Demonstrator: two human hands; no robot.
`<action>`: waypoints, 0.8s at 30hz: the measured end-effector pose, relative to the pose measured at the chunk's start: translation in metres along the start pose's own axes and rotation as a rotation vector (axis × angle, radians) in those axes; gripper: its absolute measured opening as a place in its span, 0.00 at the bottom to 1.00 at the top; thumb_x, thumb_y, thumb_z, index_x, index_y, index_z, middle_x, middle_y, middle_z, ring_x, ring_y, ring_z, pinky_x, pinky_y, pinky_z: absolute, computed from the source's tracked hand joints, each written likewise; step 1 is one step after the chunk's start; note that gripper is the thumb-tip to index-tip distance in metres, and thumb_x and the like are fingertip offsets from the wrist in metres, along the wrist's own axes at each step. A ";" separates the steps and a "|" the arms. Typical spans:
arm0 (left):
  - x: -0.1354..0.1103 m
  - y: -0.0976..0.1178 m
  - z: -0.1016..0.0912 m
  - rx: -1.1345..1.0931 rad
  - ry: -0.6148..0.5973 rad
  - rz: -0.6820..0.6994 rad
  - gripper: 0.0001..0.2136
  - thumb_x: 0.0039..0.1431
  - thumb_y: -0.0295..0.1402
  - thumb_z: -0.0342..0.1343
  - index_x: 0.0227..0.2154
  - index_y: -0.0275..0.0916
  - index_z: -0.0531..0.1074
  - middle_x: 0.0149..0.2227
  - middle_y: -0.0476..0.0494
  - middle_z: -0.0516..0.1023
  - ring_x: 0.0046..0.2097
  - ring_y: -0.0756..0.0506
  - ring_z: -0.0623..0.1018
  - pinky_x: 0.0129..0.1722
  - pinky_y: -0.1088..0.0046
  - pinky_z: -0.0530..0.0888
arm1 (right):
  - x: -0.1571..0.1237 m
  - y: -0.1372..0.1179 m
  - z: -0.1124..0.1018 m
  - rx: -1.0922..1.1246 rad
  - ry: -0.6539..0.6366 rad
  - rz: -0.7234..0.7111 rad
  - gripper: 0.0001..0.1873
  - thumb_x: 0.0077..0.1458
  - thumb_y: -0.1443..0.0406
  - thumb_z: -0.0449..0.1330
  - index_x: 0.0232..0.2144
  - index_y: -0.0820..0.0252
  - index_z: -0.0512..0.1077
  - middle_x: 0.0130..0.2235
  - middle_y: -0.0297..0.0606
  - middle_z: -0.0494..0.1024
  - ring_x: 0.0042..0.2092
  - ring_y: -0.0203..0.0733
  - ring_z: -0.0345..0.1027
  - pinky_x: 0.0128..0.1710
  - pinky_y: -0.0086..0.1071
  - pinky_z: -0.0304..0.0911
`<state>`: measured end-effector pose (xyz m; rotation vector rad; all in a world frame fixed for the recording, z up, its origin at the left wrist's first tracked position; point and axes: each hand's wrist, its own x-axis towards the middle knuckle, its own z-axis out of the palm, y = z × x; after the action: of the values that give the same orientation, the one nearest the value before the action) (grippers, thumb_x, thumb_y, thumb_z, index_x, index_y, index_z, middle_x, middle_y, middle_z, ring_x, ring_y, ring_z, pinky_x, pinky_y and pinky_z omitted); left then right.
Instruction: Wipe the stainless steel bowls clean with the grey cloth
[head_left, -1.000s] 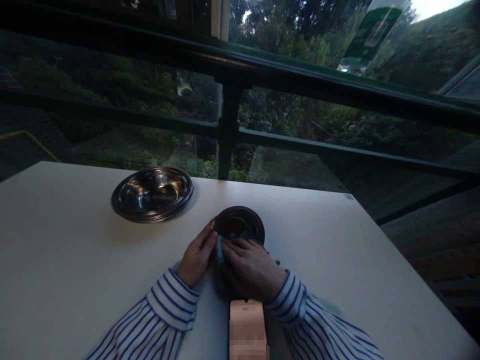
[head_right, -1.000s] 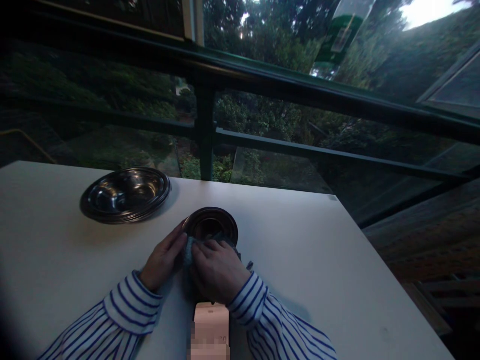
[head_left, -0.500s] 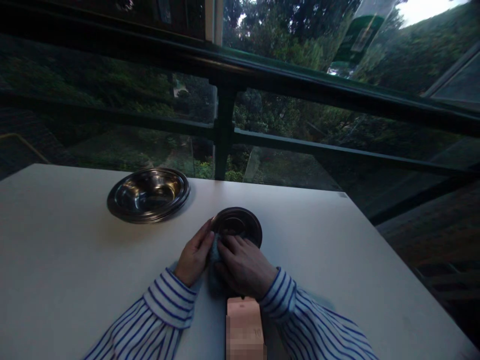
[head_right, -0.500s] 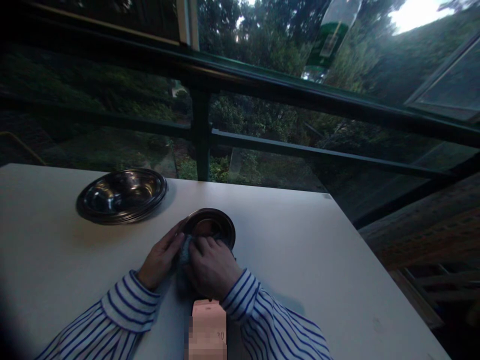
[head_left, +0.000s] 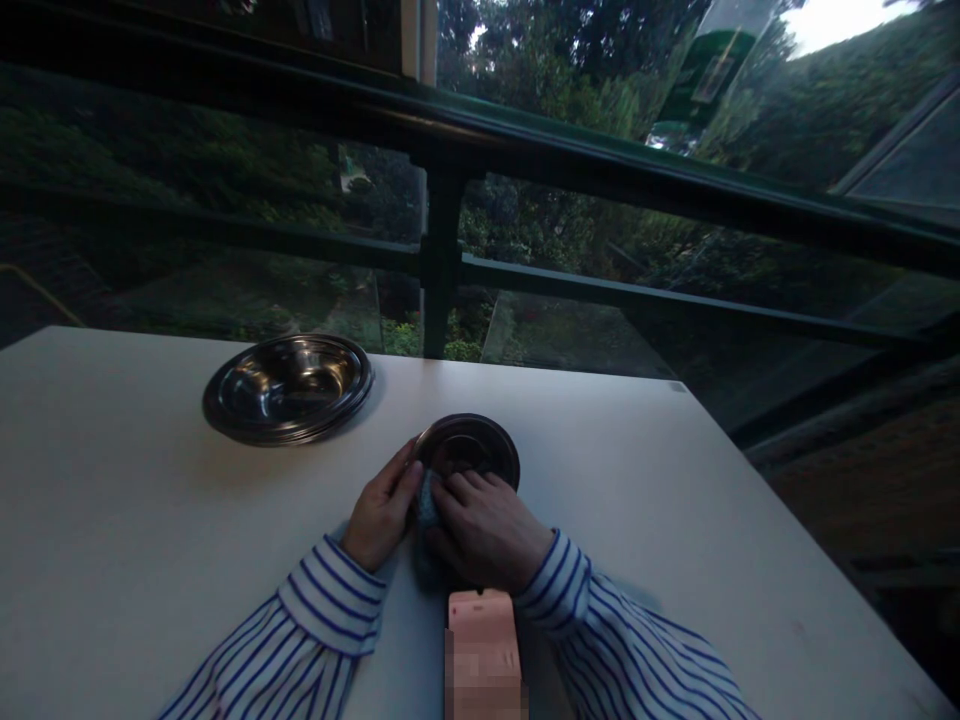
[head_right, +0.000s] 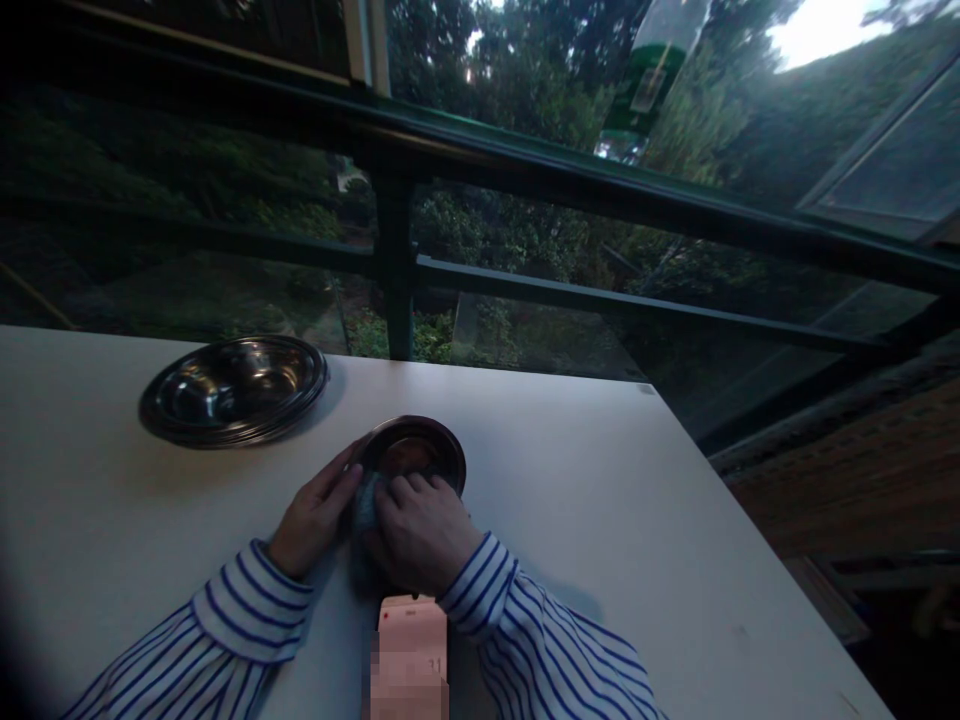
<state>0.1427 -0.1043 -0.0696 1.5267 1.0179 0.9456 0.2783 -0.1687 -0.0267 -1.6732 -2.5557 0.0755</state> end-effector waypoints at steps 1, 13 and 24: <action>0.000 0.000 0.000 -0.004 0.007 -0.003 0.26 0.52 0.42 0.47 0.51 0.31 0.61 0.53 0.40 0.66 0.55 0.46 0.63 0.56 0.69 0.56 | -0.002 0.001 -0.002 -0.016 -0.016 0.006 0.18 0.54 0.57 0.48 0.41 0.65 0.65 0.37 0.43 0.70 0.40 0.45 0.60 0.37 0.38 0.54; -0.001 0.002 0.002 0.046 0.027 -0.005 0.25 0.52 0.42 0.46 0.49 0.31 0.63 0.52 0.40 0.68 0.54 0.45 0.65 0.55 0.68 0.58 | 0.004 -0.004 0.005 -0.025 0.031 0.062 0.20 0.54 0.56 0.48 0.41 0.66 0.64 0.39 0.46 0.67 0.42 0.47 0.58 0.39 0.39 0.54; 0.000 0.004 0.002 0.082 0.010 0.022 0.23 0.52 0.44 0.45 0.47 0.35 0.66 0.49 0.42 0.71 0.52 0.44 0.68 0.52 0.69 0.62 | 0.003 -0.007 0.006 0.003 0.049 0.029 0.18 0.54 0.59 0.48 0.42 0.67 0.63 0.39 0.47 0.69 0.42 0.46 0.60 0.37 0.37 0.56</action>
<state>0.1445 -0.1057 -0.0660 1.6052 1.0607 0.9372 0.2703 -0.1688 -0.0320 -1.6899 -2.4944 0.0397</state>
